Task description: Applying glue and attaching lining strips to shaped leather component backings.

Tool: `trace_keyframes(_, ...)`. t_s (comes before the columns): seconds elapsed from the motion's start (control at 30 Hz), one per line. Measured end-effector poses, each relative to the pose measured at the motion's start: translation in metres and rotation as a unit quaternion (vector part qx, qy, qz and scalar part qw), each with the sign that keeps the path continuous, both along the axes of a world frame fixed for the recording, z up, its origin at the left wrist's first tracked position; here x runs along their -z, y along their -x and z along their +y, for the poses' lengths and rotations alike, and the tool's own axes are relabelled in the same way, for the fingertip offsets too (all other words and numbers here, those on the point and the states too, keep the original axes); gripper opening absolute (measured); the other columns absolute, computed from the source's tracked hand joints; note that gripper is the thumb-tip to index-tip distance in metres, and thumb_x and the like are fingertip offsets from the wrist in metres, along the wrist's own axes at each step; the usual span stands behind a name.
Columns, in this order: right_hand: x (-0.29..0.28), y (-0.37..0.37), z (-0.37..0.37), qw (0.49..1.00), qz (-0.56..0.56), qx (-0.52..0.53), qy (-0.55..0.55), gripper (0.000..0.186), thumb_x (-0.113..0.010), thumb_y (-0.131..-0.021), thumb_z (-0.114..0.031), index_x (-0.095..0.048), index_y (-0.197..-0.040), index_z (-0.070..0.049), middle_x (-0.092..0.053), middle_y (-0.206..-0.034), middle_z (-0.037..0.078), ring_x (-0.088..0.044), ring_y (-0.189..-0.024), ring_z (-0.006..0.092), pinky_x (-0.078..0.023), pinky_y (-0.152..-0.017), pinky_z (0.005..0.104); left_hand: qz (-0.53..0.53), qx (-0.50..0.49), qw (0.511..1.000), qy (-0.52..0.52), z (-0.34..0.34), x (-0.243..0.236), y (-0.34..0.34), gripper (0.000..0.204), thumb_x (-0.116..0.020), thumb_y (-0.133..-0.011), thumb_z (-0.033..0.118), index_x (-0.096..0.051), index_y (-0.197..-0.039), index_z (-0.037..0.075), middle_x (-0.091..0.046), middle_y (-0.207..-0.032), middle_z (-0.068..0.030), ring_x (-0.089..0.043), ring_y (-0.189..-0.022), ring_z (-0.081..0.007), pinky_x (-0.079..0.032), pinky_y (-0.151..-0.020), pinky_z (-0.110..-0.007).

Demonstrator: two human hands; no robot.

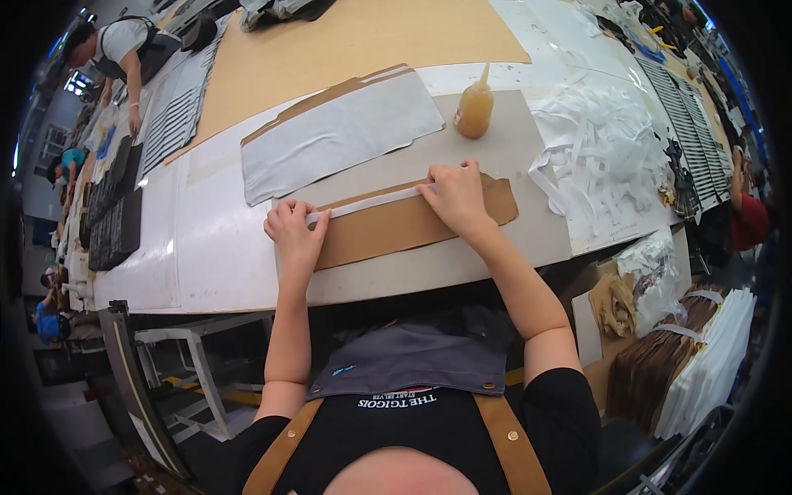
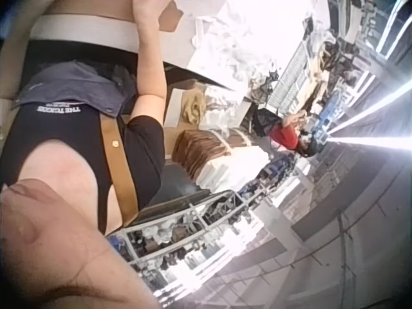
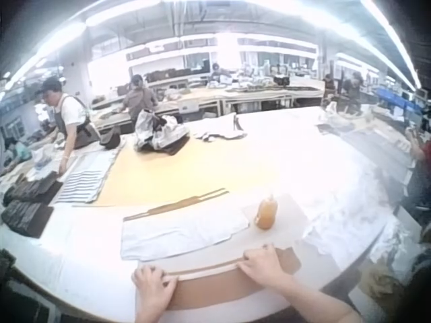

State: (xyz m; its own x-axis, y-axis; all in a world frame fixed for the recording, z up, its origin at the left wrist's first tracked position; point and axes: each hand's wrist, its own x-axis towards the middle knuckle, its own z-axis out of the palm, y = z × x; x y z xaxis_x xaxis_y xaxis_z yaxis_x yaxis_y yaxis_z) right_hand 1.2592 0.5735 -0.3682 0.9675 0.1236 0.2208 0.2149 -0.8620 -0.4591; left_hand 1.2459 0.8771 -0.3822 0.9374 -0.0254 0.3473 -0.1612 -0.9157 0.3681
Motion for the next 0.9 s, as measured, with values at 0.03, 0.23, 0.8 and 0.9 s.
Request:
trace_keyframes(0.03, 0.000, 0.000, 0.001, 1.000, 0.001, 0.000, 0.000, 0.021, -0.078, -0.088, -0.022, -0.066, -0.082, -0.005, -0.072, -0.077, 0.010, -0.066, -0.075, 0.0274, -0.039, -0.096, 0.0459, 0.001, 0.000, 1.000, 0.000, 0.000, 0.000, 0.000, 0.026, -0.083, -0.084, 0.030, -0.070, -0.090, 0.008, -0.058, -0.110, -0.0100, -0.047, -0.113, -0.0304, -0.030, -0.107, -0.049)
trace_keyframes(0.23, 0.002, -0.002, 0.001, 1.000, 0.002, 0.002, 0.013, 0.021, -0.079, -0.087, -0.021, -0.065, -0.083, -0.005, -0.072, -0.078, 0.009, -0.066, -0.076, 0.0270, -0.039, -0.098, 0.0473, 0.011, 0.006, 1.000, 0.003, -0.001, 0.002, -0.001, 0.025, -0.083, -0.083, 0.028, -0.068, -0.090, 0.008, -0.058, -0.111, -0.0104, -0.047, -0.115, -0.0309, -0.030, -0.107, -0.050)
trace_keyframes(0.8, 0.001, -0.001, 0.004, 1.000, -0.013, 0.001, 0.009, 0.021, -0.078, -0.088, -0.020, -0.064, -0.083, -0.006, -0.071, -0.079, 0.009, -0.066, -0.076, 0.0276, -0.038, -0.097, 0.0471, 0.010, 0.016, 1.000, -0.018, 0.001, 0.003, -0.002, 0.027, -0.083, -0.082, 0.025, -0.066, -0.097, 0.009, -0.056, -0.112, -0.0103, -0.047, -0.114, -0.0313, -0.029, -0.110, -0.052)
trace_keyframes(0.9, 0.001, 0.000, 0.004, 1.000, -0.013, 0.006, 0.017, 0.022, -0.079, -0.087, -0.020, -0.063, -0.091, -0.007, -0.070, -0.078, 0.009, -0.066, -0.076, 0.0276, -0.038, -0.098, 0.0475, -0.032, 0.034, 0.998, -0.050, -0.008, -0.004, -0.002, 0.039, -0.080, -0.083, 0.016, -0.066, -0.120, 0.012, -0.053, -0.129, -0.0111, -0.045, -0.126, -0.0341, -0.028, -0.115, -0.054)
